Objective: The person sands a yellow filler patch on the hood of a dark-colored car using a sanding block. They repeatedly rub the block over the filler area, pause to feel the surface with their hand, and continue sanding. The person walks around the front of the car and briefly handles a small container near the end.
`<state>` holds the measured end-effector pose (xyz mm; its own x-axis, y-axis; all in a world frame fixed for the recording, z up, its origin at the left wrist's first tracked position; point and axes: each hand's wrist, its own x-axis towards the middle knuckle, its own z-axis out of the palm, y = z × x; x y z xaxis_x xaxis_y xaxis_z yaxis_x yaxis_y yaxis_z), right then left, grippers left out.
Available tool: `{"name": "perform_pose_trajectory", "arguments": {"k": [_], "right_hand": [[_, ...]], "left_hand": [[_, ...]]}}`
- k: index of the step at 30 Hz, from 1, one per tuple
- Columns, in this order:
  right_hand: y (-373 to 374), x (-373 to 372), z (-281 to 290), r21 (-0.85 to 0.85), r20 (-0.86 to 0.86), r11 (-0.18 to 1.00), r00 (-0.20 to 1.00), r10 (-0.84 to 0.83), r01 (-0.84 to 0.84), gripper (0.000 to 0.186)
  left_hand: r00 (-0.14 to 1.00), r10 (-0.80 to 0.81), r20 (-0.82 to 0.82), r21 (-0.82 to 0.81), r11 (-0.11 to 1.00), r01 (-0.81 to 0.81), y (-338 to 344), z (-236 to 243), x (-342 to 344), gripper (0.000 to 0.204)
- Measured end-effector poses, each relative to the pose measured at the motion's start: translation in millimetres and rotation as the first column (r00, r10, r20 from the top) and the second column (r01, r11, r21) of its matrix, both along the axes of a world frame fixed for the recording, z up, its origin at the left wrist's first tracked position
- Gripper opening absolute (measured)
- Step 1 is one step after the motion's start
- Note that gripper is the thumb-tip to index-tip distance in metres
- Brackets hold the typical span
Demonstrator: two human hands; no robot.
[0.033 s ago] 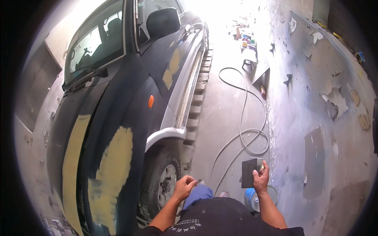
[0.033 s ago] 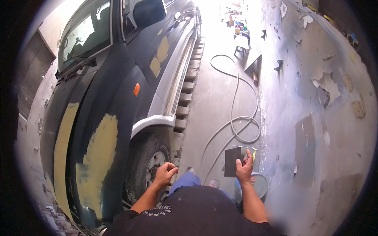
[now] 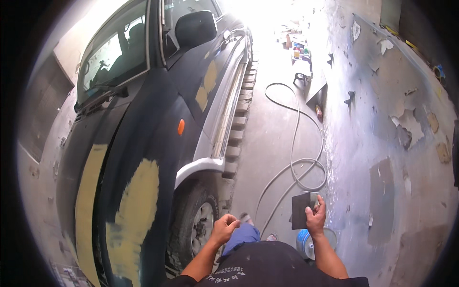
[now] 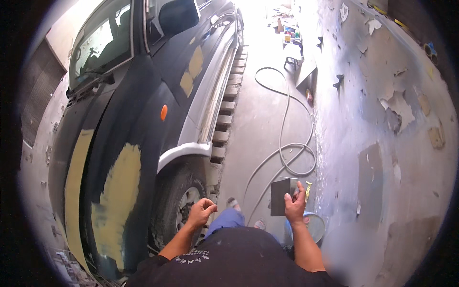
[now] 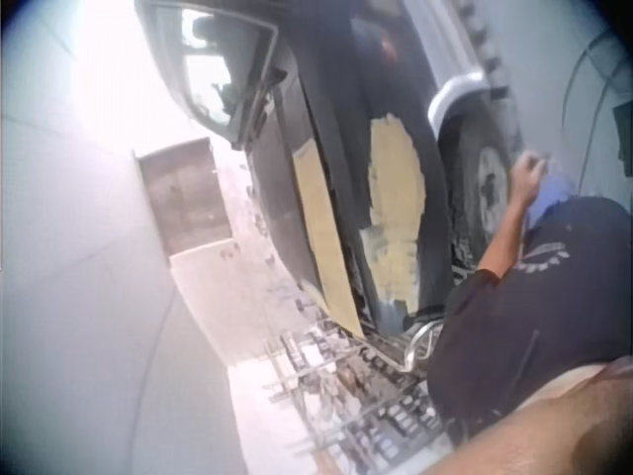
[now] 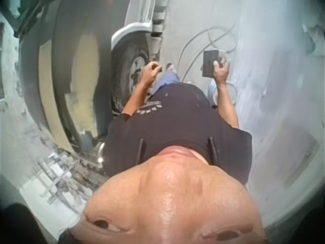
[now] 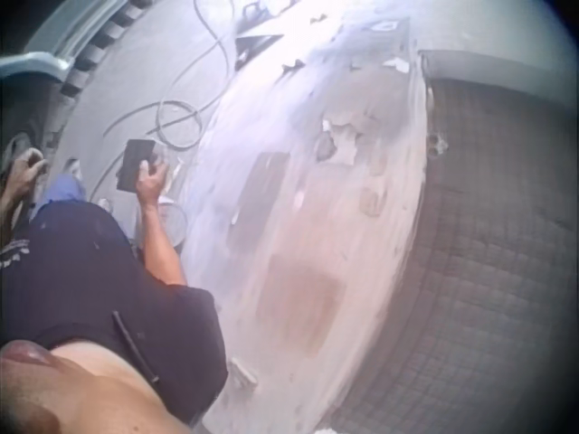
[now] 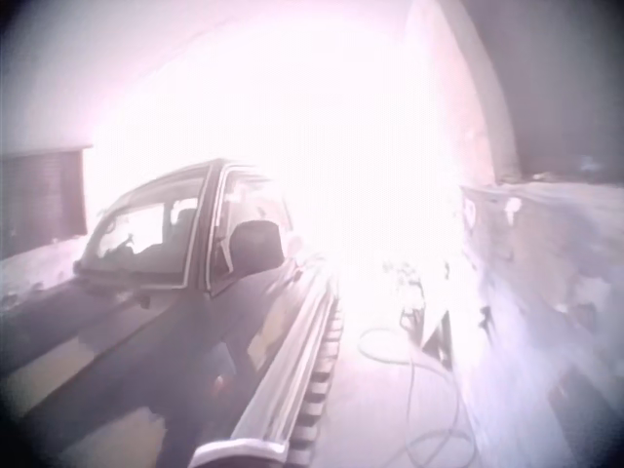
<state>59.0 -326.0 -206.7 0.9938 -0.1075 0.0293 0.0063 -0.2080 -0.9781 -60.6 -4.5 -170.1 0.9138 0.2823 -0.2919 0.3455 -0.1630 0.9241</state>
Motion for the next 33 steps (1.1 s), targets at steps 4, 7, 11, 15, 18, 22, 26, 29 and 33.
{"name": "perform_pose_trajectory", "arguments": {"k": [4, 7, 11, 15, 18, 22, 26, 29, 33], "right_hand": [[37, 67, 12, 0.123, 0.004, 0.985, 0.993, 0.120, -0.120, 0.061], [68, 121, 21, 0.191, 0.016, 0.957, 0.975, 0.220, -0.219, 0.060], [114, 205, 36, 0.290, 0.034, 0.926, 0.970, 0.242, -0.242, 0.060], [144, 287, 54, 0.267, 0.056, 0.918, 0.955, 0.290, -0.294, 0.057], [156, 337, 66, 0.203, 0.067, 0.936, 0.958, 0.278, -0.286, 0.054], [159, 407, 59, 0.209, 0.064, 0.943, 0.966, 0.252, -0.260, 0.051], [162, 492, 55, 0.226, 0.068, 0.941, 0.968, 0.243, -0.252, 0.047], [156, 576, 59, 0.181, 0.089, 0.959, 0.974, 0.207, -0.220, 0.050], [136, 685, 68, 0.160, 0.097, 0.961, 0.973, 0.212, -0.225, 0.056]], "left_hand": [[0.988, -0.155, -0.026, -0.109, 0.982, 0.151, 4, -10, 85, 0.028], [0.968, -0.250, 0.019, -0.210, 0.946, 0.249, 11, -15, 165, 0.048], [0.981, -0.192, 0.030, -0.659, 0.734, 0.164, 18, -5, 274, 0.059], [0.947, -0.315, 0.059, -0.863, 0.461, 0.207, 22, 13, 371, 0.052], [0.940, -0.340, 0.008, -0.866, 0.468, 0.177, 18, 36, 433, 0.037], [0.929, -0.367, -0.046, -0.831, 0.530, 0.168, 21, 36, 507, 0.032], [0.967, -0.245, -0.069, -0.779, 0.619, 0.102, 19, 26, 584, 0.029], [0.998, -0.063, -0.014, -0.812, 0.583, 0.026, 29, 17, 655, 0.026], [0.994, 0.103, -0.036, -0.855, 0.512, -0.084, 49, 23, 736, 0.023]]}}
